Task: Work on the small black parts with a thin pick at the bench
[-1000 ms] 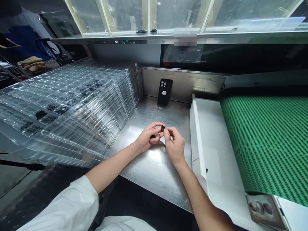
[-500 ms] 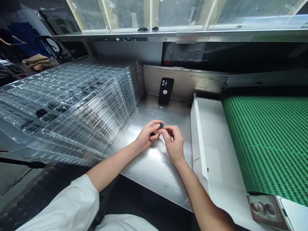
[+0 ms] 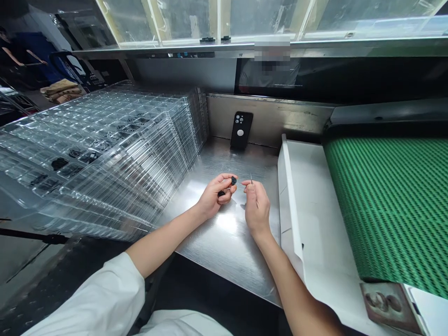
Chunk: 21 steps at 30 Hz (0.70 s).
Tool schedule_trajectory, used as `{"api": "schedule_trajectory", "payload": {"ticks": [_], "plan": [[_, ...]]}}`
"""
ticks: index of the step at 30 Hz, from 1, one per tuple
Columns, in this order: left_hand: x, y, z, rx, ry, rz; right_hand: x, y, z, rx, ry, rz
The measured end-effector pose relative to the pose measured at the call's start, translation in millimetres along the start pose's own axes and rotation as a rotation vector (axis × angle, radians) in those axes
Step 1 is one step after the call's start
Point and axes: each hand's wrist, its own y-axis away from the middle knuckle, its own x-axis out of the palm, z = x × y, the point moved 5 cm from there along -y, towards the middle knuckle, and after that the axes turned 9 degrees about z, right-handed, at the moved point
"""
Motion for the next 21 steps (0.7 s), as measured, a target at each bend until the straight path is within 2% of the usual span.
{"api": "schedule_trajectory", "payload": {"ticks": [12, 21], "plan": [[6.8, 1.7, -2.9, 0.092, -0.063, 0.060, 3.8, 1.9, 5.1, -0.029, 0.128, 0.085], [5.0, 1.8, -3.3, 0.123, -0.069, 0.029, 4.7, 3.5, 2.9, -0.040, 0.187, 0.068]]}}
